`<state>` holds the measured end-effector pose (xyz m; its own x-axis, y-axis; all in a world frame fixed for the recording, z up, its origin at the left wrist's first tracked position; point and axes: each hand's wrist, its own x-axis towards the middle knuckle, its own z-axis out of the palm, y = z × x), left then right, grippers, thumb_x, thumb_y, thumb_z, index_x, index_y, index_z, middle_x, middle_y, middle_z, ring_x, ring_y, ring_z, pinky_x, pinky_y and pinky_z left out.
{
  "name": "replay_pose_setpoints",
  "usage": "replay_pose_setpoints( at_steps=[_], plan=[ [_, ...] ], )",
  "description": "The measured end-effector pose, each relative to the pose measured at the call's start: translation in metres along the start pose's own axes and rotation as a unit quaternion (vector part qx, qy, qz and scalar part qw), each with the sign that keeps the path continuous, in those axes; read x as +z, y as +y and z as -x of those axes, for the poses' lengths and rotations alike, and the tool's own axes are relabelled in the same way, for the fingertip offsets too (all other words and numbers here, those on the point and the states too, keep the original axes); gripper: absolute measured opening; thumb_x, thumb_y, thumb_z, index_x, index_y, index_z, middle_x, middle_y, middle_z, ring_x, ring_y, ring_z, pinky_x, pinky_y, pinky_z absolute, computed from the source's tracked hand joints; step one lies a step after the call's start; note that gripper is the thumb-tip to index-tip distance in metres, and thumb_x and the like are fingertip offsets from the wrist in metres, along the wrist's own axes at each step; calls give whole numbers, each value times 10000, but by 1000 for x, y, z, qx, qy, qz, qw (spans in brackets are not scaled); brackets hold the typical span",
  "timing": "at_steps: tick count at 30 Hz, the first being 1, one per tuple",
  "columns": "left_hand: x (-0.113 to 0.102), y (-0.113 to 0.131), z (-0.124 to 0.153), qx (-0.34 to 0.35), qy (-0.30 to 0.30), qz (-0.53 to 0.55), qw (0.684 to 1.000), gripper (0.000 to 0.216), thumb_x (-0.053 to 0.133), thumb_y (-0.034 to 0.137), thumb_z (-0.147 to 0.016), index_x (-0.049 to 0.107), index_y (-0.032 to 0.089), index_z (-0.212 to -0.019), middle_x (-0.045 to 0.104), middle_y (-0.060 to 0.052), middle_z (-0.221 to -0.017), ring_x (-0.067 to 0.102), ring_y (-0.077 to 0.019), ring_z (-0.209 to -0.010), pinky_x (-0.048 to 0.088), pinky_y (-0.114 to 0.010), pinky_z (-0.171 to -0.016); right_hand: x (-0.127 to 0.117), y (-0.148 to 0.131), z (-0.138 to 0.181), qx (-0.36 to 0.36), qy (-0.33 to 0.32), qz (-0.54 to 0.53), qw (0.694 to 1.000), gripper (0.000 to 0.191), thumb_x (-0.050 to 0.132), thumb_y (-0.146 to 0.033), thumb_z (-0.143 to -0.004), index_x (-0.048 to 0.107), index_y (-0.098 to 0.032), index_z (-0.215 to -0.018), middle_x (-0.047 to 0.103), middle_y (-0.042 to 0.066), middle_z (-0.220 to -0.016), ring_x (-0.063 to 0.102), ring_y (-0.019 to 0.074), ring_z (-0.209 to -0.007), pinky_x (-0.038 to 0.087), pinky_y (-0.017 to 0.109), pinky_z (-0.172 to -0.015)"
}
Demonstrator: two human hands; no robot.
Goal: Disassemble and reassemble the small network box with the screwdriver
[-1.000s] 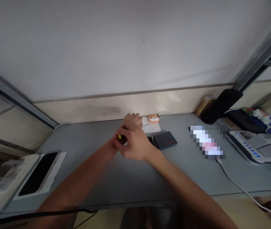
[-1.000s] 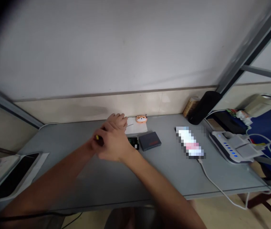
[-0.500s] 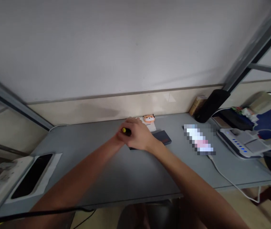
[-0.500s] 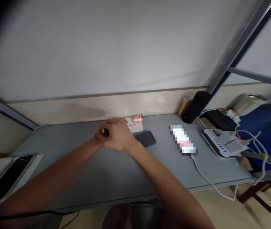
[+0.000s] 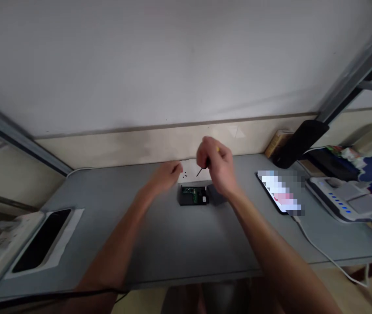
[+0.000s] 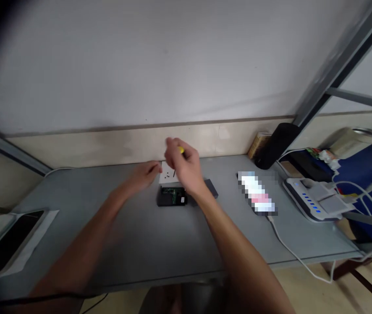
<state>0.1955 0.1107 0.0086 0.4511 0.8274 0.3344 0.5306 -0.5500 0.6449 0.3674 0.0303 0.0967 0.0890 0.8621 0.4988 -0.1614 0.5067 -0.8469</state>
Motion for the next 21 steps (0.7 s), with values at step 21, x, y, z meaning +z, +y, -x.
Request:
replay_pose_setpoints(
  at_steps=[21],
  plan=[
    [20, -11, 43, 11, -68, -51, 996, 241, 441, 234, -986, 678, 231, -948, 736, -44, -916, 682, -212, -842, 543, -340, -812, 13, 96, -9, 118, 58, -99, 986, 527, 615, -613, -871, 350, -246, -601, 315, -85, -504, 284, 65, -424, 286, 231, -396]
  ],
)
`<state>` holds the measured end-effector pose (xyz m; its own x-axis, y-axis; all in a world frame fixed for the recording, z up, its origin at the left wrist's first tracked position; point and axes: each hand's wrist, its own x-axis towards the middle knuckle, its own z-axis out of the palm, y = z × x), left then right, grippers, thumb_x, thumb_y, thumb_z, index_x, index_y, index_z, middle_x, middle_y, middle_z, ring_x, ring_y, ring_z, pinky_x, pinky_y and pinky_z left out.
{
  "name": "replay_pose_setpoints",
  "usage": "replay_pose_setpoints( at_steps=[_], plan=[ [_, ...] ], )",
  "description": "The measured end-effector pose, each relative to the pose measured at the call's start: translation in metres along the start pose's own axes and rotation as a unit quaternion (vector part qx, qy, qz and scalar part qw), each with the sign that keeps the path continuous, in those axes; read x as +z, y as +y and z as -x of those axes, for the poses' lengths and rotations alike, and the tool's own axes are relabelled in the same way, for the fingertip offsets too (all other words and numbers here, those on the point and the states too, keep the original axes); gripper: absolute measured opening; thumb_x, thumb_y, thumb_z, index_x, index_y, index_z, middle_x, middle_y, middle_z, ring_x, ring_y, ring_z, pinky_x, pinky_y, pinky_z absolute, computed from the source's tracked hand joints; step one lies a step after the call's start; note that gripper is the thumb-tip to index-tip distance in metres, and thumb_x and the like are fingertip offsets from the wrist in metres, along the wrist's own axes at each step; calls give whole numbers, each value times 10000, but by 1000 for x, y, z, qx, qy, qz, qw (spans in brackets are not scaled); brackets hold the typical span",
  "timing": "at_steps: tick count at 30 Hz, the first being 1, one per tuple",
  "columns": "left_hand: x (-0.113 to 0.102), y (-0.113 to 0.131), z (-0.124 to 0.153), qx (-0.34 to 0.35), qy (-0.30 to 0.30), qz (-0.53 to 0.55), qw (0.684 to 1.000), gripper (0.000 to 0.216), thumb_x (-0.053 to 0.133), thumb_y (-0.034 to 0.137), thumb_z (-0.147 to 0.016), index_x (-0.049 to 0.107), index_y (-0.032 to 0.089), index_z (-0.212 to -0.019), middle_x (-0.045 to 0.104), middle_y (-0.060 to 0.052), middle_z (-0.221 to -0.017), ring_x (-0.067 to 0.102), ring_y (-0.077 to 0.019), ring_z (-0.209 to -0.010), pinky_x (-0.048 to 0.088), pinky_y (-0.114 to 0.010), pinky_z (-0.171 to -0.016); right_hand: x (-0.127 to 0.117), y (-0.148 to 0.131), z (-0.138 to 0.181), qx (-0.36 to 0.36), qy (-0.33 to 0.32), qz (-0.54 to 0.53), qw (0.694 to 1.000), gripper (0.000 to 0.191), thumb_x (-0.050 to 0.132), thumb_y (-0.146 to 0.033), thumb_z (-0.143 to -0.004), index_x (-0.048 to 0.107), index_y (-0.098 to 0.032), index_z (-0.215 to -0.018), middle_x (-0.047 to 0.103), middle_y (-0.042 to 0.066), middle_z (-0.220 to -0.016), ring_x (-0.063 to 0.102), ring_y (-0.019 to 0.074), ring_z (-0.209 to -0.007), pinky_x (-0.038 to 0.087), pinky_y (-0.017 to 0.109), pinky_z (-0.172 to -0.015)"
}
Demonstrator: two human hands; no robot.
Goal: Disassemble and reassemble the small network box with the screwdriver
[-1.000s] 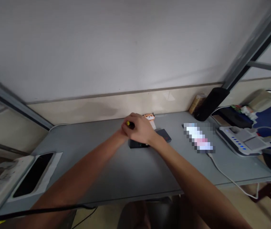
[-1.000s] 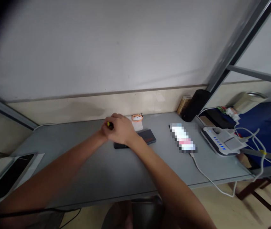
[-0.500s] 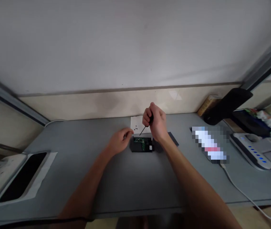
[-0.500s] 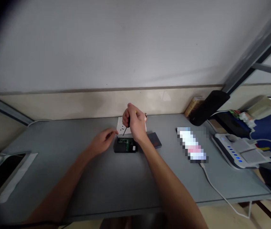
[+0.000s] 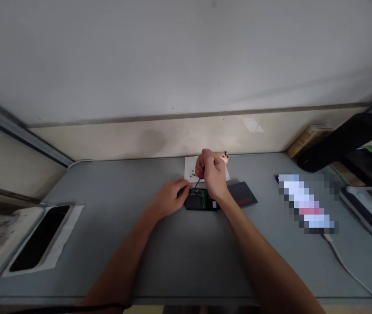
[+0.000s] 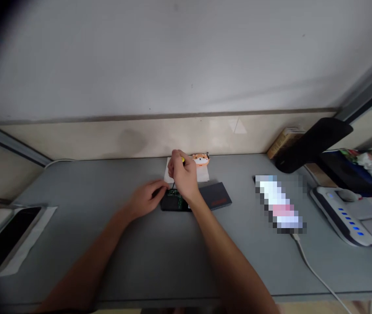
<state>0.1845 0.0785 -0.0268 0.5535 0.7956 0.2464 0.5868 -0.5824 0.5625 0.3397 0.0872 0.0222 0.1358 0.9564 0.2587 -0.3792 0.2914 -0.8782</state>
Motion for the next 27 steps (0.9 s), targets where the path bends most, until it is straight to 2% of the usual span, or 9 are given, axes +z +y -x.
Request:
replay_pose_setpoints(
  at_steps=[5, 10, 13, 15, 17, 20, 22, 24, 27],
  plan=[
    [3, 0, 0, 28, 11, -7, 1000, 230, 436, 218, -986, 658, 222, -925, 730, -50, -911, 684, -218, -833, 529, -343, -783, -1, 1, 1, -7, 8, -6, 1000, 531, 626, -614, -873, 356, -248, -598, 315, -85, -493, 276, 68, -419, 284, 234, -390],
    [4, 1, 0, 33, 10, -14, 999, 213, 455, 200, -980, 658, 222, -920, 726, -43, -898, 685, -212, -824, 523, -337, -780, -2, 2, 3, 8, -18, 2, 1000, 576, 636, -709, -829, 363, -250, -613, 328, -80, -507, 289, 75, -436, 282, 242, -407],
    [6, 2, 0, 18, 10, -20, 1000, 204, 471, 166, -951, 659, 228, -905, 723, -33, -888, 679, -205, -809, 525, -329, -776, -5, 2, 4, 10, -29, -5, 1000, 548, 585, -755, -836, 475, -242, -678, 384, -63, -549, 341, 90, -474, 310, 252, -439],
    [9, 3, 0, 4, 14, -23, 1000, 194, 482, 146, -927, 655, 230, -901, 718, -29, -884, 671, -201, -802, 521, -324, -773, -9, 2, 6, 15, -47, -20, 999, 493, 555, -727, -876, 593, -238, -824, 442, -50, -608, 397, 98, -516, 351, 257, -480],
    [12, 5, 1, -8, 20, -26, 999, 171, 503, 128, -895, 643, 224, -881, 706, -30, -860, 660, -203, -785, 512, -322, -761, -12, 1, 9, 17, -67, -18, 997, 416, 628, -656, -872, 630, -242, -912, 508, -40, -678, 478, 99, -582, 410, 255, -542],
    [16, 8, 1, -25, 19, -25, 999, 132, 541, 117, -853, 626, 215, -830, 680, -20, -801, 635, -195, -736, 495, -311, -735, -16, 1, 11, 18, -61, 11, 998, 442, 777, -601, -770, 518, -242, -792, 588, -41, -745, 552, 92, -600, 452, 252, -556],
    [16, 9, 1, -31, 12, -19, 999, 130, 550, 115, -849, 632, 213, -821, 671, -7, -785, 619, -178, -708, 489, -295, -733, -16, 2, 11, 20, -39, 29, 999, 547, 791, -627, -737, 390, -255, -748, 543, -82, -637, 473, 73, -471, 380, 236, -454],
    [15, 9, 0, -35, 4, -10, 999, 145, 547, 110, -858, 648, 212, -834, 670, 3, -785, 609, -160, -695, 486, -279, -740, -16, 3, 10, 15, -22, 37, 999, 583, 761, -677, -738, 348, -266, -752, 418, -123, -519, 355, 63, -394, 281, 229, -399],
    [12, 9, -1, -43, -2, 4, 999, 172, 542, 93, -865, 670, 207, -856, 672, 8, -801, 597, -143, -679, 481, -262, -734, -15, 1, 9, 22, -38, -5, 999, 522, 602, -769, -813, 505, -258, -861, 378, -107, -531, 343, 80, -428, 287, 247, -431]
  ],
)
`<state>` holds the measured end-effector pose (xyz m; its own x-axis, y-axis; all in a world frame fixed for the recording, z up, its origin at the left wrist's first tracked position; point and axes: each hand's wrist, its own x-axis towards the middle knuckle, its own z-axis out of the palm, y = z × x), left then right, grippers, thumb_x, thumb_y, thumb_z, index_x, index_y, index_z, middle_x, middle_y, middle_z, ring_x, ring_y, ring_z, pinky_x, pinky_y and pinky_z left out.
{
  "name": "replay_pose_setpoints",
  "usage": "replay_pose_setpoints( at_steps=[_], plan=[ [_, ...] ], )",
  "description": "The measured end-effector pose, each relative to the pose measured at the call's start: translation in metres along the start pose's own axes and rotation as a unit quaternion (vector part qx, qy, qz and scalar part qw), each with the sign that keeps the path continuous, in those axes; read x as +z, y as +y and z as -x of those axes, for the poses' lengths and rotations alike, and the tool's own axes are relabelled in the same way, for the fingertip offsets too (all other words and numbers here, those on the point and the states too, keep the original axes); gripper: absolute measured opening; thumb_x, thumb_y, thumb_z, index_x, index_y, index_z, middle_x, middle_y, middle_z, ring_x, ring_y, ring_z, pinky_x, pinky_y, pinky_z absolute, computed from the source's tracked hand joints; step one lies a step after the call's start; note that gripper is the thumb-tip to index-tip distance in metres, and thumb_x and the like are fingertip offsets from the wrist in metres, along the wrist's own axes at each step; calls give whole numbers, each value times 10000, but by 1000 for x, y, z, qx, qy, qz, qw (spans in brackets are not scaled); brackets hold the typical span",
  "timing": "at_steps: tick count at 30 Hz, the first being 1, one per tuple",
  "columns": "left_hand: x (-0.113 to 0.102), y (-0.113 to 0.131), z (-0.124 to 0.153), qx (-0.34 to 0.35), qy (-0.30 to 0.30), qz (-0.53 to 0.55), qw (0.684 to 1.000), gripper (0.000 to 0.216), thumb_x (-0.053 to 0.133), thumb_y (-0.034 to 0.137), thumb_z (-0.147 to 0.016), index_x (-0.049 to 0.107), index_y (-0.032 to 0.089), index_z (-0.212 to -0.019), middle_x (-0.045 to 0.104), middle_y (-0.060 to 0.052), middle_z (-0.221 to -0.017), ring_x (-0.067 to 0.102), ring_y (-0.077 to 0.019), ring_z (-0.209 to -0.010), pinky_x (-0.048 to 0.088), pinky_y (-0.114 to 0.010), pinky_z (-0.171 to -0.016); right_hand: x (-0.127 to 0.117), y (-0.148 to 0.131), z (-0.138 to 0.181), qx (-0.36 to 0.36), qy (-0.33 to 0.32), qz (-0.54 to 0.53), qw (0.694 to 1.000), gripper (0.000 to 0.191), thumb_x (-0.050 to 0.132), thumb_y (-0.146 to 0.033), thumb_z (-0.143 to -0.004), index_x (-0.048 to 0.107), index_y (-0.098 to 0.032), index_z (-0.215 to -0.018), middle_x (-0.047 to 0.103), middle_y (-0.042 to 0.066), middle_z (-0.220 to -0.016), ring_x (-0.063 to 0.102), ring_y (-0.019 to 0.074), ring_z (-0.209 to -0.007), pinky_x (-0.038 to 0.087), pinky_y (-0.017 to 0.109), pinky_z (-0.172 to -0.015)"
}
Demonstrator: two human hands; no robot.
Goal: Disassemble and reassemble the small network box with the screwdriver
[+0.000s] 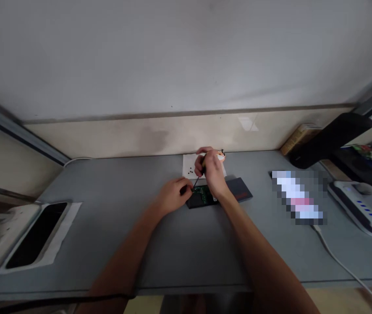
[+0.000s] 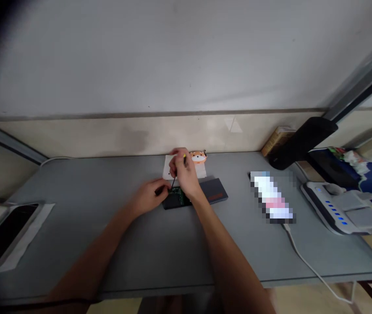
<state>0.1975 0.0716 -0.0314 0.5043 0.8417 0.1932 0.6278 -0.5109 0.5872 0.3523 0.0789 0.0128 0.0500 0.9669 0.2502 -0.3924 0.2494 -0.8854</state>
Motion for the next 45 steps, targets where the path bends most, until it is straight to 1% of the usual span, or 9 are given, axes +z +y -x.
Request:
replay_pose_setpoints(
  at_steps=[7, 11, 15, 20, 24, 29, 32, 37, 45],
  plan=[
    [-4, -1, -3, -9, -9, 24, 1000, 184, 558, 66, -856, 687, 195, -830, 677, 14, -802, 582, -127, -650, 483, -246, -708, -3, -2, 3, 8, -11, -25, 1000, 485, 825, -582, -706, 481, -248, -781, 575, -51, -775, 562, 89, -594, 435, 259, -564],
    [-3, -2, -4, -12, -5, 30, 999, 200, 559, 56, -851, 703, 194, -861, 673, 17, -799, 577, -122, -646, 477, -235, -684, -5, 3, 1, -6, 7, 12, 1000, 552, 761, -656, -752, 376, -260, -750, 409, -117, -546, 363, 67, -424, 287, 238, -438],
    [-1, -2, -2, -11, 9, 31, 999, 204, 556, 53, -854, 703, 192, -876, 666, 14, -803, 570, -123, -650, 474, -236, -682, -5, 1, 0, 6, -24, -39, 999, 500, 555, -739, -865, 559, -239, -857, 444, -74, -598, 405, 84, -508, 345, 253, -504],
    [1, -4, -1, -4, 21, 32, 999, 203, 558, 58, -862, 704, 197, -878, 665, 12, -818, 568, -123, -650, 488, -249, -713, -6, -3, 1, 23, -11, -46, 999, 459, 833, -559, -705, 522, -242, -821, 609, -44, -795, 582, 87, -633, 460, 251, -602],
    [3, -5, -1, 0, 22, 30, 999, 203, 565, 63, -863, 710, 205, -878, 670, 11, -825, 588, -127, -670, 502, -254, -735, -8, 1, -1, 14, 35, 9, 999, 592, 831, -591, -698, 338, -268, -761, 462, -124, -577, 375, 58, -396, 285, 234, -404],
    [3, -6, -1, 6, 22, 24, 999, 204, 543, 87, -885, 706, 209, -886, 685, 3, -852, 609, -134, -688, 514, -263, -750, -8, 4, -3, -19, 8, 4, 1000, 481, 585, -736, -852, 561, -260, -922, 445, -89, -581, 418, 93, -488, 370, 261, -494],
    [1, -5, 1, 15, 17, 21, 1000, 203, 527, 107, -897, 703, 208, -893, 698, -11, -874, 636, -150, -726, 520, -275, -763, -7, 2, -1, -7, -3, -22, 1000, 440, 690, -678, -807, 637, -262, -938, 558, -49, -689, 535, 109, -609, 440, 273, -588],
    [-1, -4, 3, 30, 6, 5, 1000, 214, 510, 136, -913, 703, 215, -963, 724, -30, -913, 672, -180, -789, 531, -296, -779, -9, 4, 1, -8, 50, 47, 998, 553, 789, -660, -707, 413, -254, -722, 491, -97, -545, 450, 84, -433, 358, 259, -463],
    [-2, -1, 3, 33, 6, -25, 999, 225, 483, 147, -910, 695, 217, -947, 720, -37, -919, 668, -191, -829, 533, -316, -823, 3, -11, 6, -105, 2, 115, 988, 425, 520, -658, -944, 597, -276, -1115, 546, -36, -682, 542, 146, -631, 463, 313, -630]
  ],
)
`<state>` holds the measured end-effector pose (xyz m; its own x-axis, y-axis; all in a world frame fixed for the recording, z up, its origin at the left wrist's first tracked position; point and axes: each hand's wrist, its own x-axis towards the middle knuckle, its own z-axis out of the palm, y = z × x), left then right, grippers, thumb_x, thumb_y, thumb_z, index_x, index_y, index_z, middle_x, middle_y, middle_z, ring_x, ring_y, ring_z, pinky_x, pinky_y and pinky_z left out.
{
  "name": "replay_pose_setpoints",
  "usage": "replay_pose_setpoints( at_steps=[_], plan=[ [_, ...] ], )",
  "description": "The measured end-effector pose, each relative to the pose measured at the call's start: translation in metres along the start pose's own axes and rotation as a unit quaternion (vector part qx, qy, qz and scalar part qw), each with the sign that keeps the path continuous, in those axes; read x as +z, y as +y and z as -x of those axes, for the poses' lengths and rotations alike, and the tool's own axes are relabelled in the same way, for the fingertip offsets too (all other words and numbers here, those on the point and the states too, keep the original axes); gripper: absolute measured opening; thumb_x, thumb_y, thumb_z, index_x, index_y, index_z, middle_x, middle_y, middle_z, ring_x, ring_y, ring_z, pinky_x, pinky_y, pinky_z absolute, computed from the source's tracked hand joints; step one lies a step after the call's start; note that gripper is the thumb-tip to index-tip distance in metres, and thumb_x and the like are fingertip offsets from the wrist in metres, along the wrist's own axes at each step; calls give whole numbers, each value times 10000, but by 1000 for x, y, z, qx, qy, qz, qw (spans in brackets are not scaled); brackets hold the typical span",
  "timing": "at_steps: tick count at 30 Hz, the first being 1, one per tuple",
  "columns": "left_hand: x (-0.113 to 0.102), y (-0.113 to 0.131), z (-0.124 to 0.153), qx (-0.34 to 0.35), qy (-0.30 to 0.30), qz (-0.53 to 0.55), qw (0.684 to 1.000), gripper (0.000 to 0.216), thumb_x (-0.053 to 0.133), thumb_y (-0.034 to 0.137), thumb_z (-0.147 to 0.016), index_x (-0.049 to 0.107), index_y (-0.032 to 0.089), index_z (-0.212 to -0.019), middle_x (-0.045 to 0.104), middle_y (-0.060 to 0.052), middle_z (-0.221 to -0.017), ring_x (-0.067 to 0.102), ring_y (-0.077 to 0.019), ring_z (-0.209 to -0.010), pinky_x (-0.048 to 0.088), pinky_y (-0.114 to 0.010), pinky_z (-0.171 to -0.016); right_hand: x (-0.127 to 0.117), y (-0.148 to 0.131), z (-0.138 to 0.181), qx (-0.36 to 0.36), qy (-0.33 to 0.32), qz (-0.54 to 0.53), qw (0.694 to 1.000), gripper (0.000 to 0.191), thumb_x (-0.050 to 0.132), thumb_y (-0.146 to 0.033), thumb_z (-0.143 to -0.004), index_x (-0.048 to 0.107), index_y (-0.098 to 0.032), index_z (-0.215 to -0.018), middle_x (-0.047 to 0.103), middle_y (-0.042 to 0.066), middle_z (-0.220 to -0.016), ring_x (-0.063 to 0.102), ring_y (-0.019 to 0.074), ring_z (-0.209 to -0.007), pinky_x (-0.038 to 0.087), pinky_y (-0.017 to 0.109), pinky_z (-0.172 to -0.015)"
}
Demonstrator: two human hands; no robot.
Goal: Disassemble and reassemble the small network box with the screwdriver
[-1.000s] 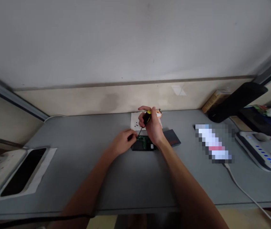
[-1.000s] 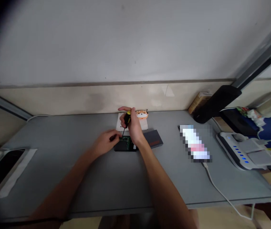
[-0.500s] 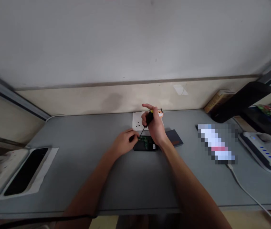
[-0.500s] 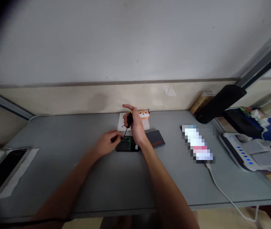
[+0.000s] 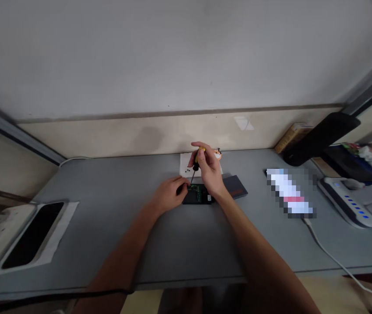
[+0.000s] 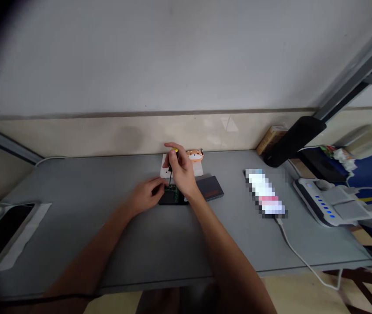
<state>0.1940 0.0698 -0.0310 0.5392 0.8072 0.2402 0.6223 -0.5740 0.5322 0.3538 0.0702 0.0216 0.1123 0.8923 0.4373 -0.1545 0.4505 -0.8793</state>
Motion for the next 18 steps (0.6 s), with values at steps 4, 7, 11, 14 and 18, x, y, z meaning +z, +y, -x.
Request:
replay_pose_setpoints(
  at_steps=[4, 7, 11, 14, 18],
  plan=[
    [-1, 0, 0, -5, -12, -2, 1000, 225, 480, 157, -920, 693, 227, -940, 719, -34, -926, 667, -200, -842, 533, -326, -825, -24, -48, 6, -64, -23, 120, 990, 286, 529, -491, -1001, 657, -317, -1187, 617, 29, -945, 596, 179, -793, 506, 362, -752],
    [-8, 0, 2, -20, -25, 29, 999, 217, 502, 242, -966, 694, 220, -1063, 713, -50, -1004, 669, -208, -875, 536, -338, -841, -63, -71, 13, -46, -140, 318, 936, 236, 603, -379, -966, 717, -292, -1154, 666, 77, -1142, 639, 238, -1022, 521, 385, -844],
    [-27, 1, 9, -52, -93, 116, 987, 644, 737, 421, -858, 526, 243, -1440, 670, -71, -1165, 662, -226, -930, 543, -312, -799, -110, -70, 24, 126, -322, 538, 769, 576, 788, -310, -786, 651, -305, -1345, 537, 92, -1505, 699, 287, -1029, 538, 410, -863],
    [-38, 1, 13, -46, -150, 124, 980, 810, 829, 383, -758, 496, 305, -1491, 654, -47, -1123, 653, -223, -894, 532, -288, -738, -127, -67, 28, 173, -364, 594, 696, 791, 793, -239, -753, 526, -335, -1491, 557, 89, -1504, 715, 300, -1025, 531, 397, -872],
    [-34, 3, 12, -97, -145, 138, 975, 878, 820, 325, -750, 437, 306, -1541, 587, 22, -862, 591, -172, -687, 488, -255, -608, -129, -74, 21, 204, -353, 563, 719, 665, 711, -432, -855, 557, -280, -1483, 696, 122, -1308, 712, 315, -1036, 540, 394, -855]
  ],
)
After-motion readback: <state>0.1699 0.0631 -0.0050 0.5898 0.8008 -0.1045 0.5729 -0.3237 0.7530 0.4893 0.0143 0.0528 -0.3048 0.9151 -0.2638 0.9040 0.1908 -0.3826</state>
